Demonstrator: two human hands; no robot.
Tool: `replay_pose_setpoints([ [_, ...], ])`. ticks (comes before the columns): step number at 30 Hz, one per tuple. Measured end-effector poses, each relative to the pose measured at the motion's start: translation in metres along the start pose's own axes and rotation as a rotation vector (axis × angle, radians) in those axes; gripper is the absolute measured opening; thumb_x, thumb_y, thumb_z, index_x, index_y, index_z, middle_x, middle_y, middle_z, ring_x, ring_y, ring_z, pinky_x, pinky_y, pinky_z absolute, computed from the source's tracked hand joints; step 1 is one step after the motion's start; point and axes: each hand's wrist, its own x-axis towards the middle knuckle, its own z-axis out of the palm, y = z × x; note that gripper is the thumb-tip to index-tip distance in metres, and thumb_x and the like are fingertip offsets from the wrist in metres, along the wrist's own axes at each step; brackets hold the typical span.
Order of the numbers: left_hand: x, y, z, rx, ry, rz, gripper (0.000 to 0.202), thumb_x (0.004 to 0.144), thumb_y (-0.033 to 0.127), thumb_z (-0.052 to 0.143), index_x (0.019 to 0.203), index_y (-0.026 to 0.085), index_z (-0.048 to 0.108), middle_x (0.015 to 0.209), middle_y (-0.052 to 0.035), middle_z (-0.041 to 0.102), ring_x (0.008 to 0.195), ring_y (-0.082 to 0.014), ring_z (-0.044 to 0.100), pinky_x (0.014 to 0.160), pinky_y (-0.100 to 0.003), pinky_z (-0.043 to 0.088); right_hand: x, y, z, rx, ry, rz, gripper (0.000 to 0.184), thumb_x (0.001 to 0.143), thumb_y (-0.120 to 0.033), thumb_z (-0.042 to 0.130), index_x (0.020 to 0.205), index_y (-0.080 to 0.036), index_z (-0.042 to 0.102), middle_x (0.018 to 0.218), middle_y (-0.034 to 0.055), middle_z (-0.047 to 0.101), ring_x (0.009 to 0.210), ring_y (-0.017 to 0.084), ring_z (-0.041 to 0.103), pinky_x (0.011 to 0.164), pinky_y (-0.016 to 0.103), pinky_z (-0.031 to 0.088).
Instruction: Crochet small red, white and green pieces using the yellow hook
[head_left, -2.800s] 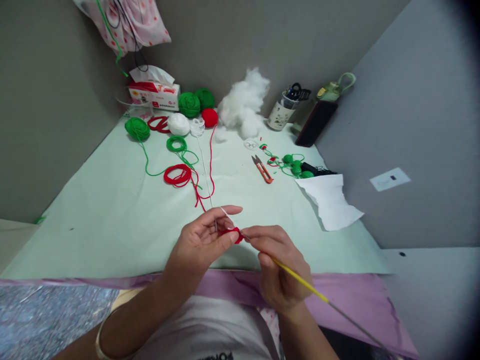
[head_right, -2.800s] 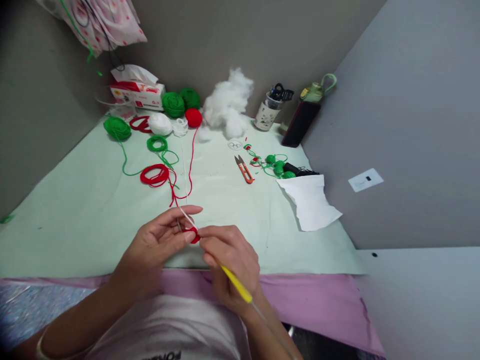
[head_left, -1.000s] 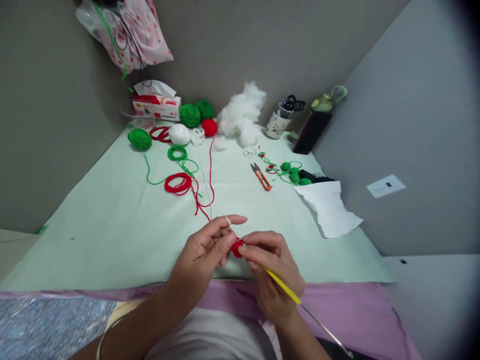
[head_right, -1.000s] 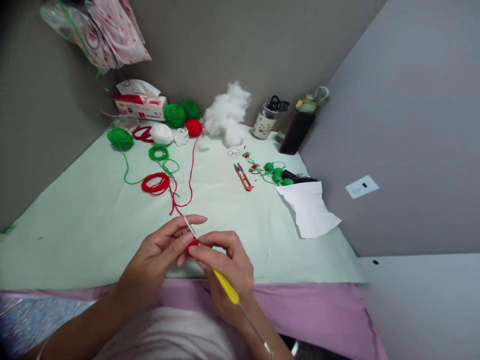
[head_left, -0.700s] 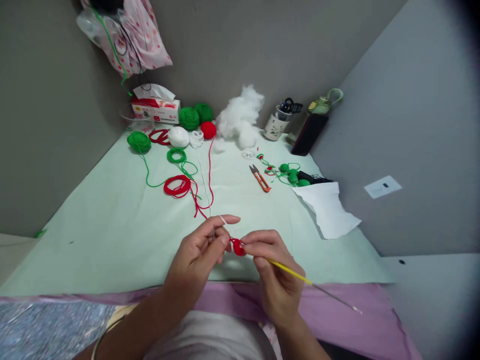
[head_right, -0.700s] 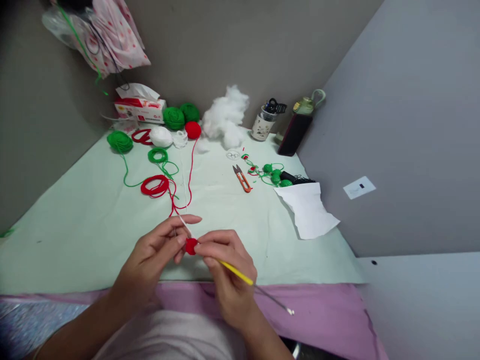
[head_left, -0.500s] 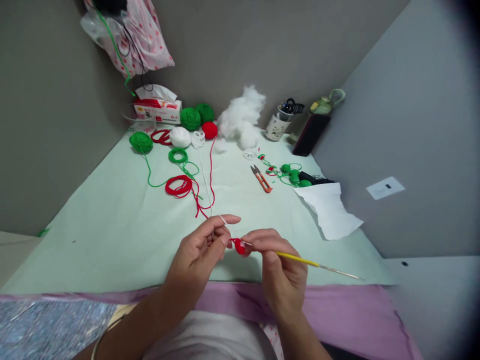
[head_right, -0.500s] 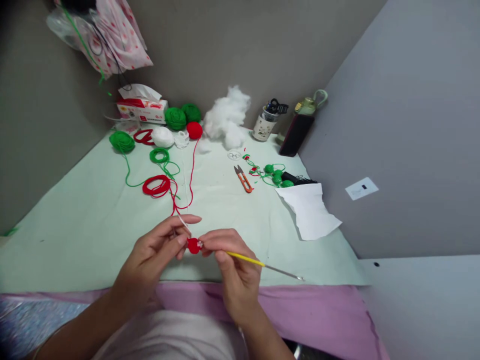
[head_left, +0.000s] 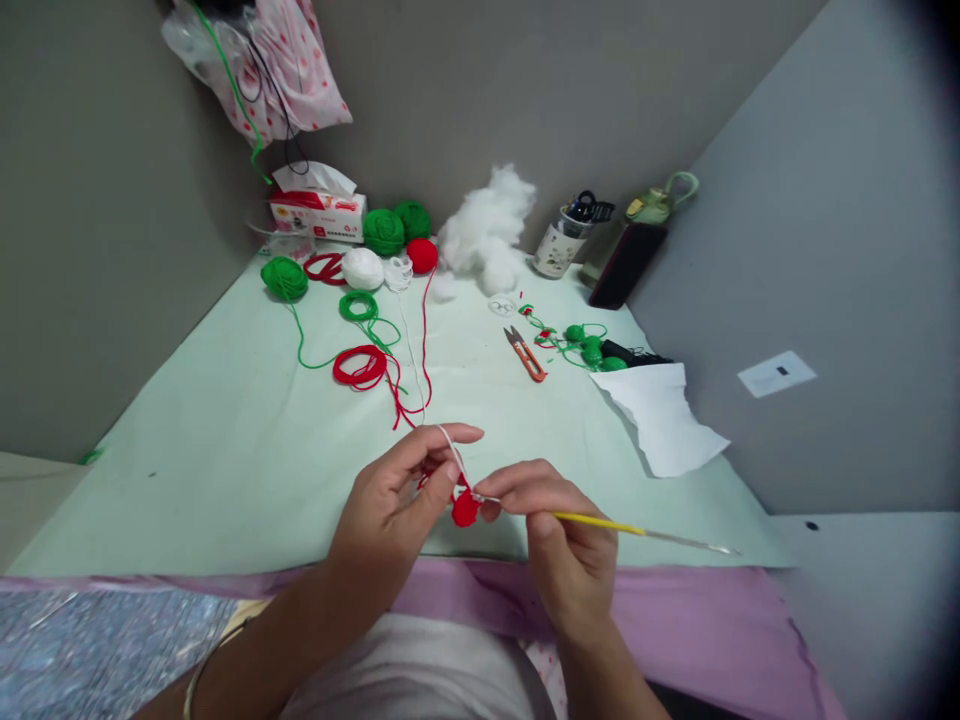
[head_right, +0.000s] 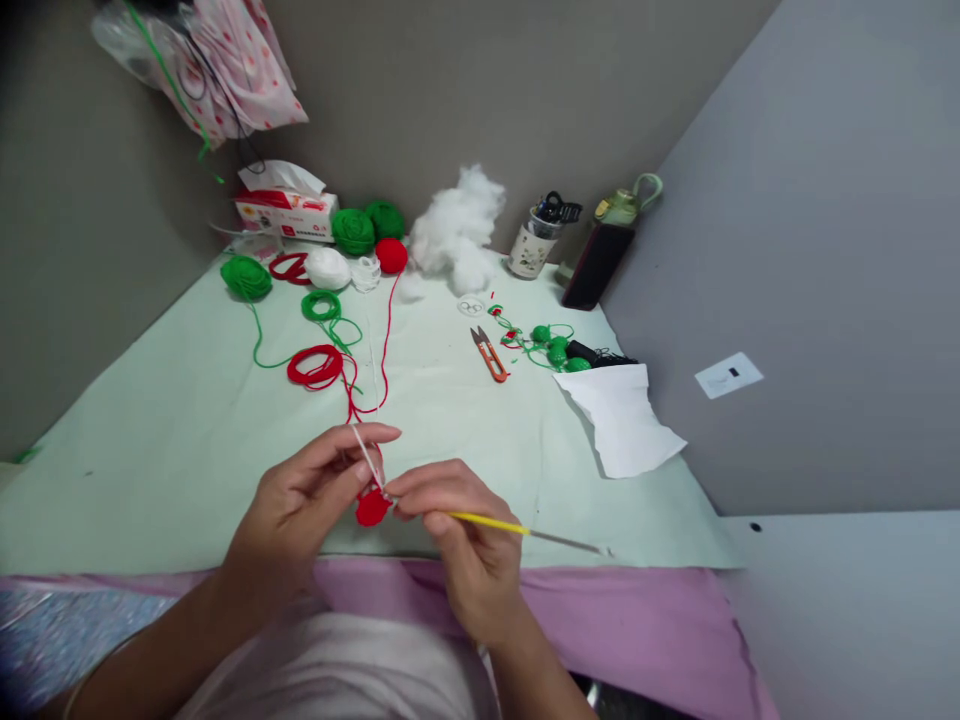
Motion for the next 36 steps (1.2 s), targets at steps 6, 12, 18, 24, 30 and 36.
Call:
replay_pose_setpoints([
  [6,0.000,-0.003,-0.004,0.121,0.104,0.238,0.026,0.093,0.013,0.074,0.111,0.028,0.084,0.092,0.0010,0.078,0.086,-0.0128,0.070,0.085,-0.023,0.054,-0.003,-0.005,-0.004,-0.264,-0.057,-0.150,0.026,0.107,-0.018,0.054,0.122,-0.025,0.074,0.113,0.0084,0.080,0.104,0.021,0.076,0.084,0.037,0.065],
  [12,-0.003,-0.005,0.000,-0.130,0.099,0.041,0.027,0.090,0.017,0.078,0.116,0.026,0.082,0.091,-0.0007,0.078,0.086,-0.0146,0.074,0.083,-0.023,0.061,0.001,-0.012,-0.005,-0.522,-0.117,-0.317,0.027,0.105,-0.011,0.055,0.123,-0.023,0.071,0.117,0.0108,0.076,0.095,0.017,0.077,0.077,0.030,0.065],
  [18,-0.004,0.001,0.003,-0.189,0.060,-0.098,0.027,0.091,0.019,0.075,0.117,0.025,0.082,0.091,-0.0009,0.075,0.088,-0.0147,0.073,0.083,-0.022,0.061,0.002,-0.016,-0.002,-0.691,-0.120,-0.291,0.033,0.100,-0.013,0.064,0.127,-0.030,0.072,0.110,0.0047,0.082,0.091,0.017,0.081,0.076,0.026,0.068],
  [24,0.001,0.011,-0.003,-0.215,0.007,-0.157,0.028,0.087,0.025,0.083,0.115,0.025,0.082,0.090,-0.0009,0.073,0.088,-0.0155,0.071,0.083,-0.023,0.061,0.004,-0.015,0.009,-0.713,-0.042,-0.219,0.034,0.102,-0.025,0.062,0.136,-0.032,0.065,0.102,0.0019,0.085,0.081,0.019,0.083,0.073,0.027,0.070],
  [30,0.007,0.008,-0.006,-0.246,-0.079,-0.205,0.034,0.083,0.023,0.086,0.116,0.025,0.082,0.086,-0.0017,0.073,0.087,-0.0172,0.072,0.080,-0.025,0.061,0.007,-0.024,0.004,-0.785,-0.083,-0.323,0.029,0.098,-0.018,0.066,0.120,-0.035,0.074,0.102,0.0024,0.085,0.082,0.022,0.083,0.071,0.030,0.071],
  [36,0.010,0.010,-0.002,-0.202,-0.099,-0.224,0.036,0.082,0.017,0.080,0.117,0.025,0.080,0.086,-0.0004,0.071,0.085,-0.0155,0.071,0.082,-0.025,0.060,0.006,-0.021,-0.001,-0.767,-0.105,-0.317,0.028,0.097,-0.017,0.067,0.116,-0.035,0.076,0.104,0.0032,0.085,0.082,0.022,0.083,0.070,0.032,0.072],
])
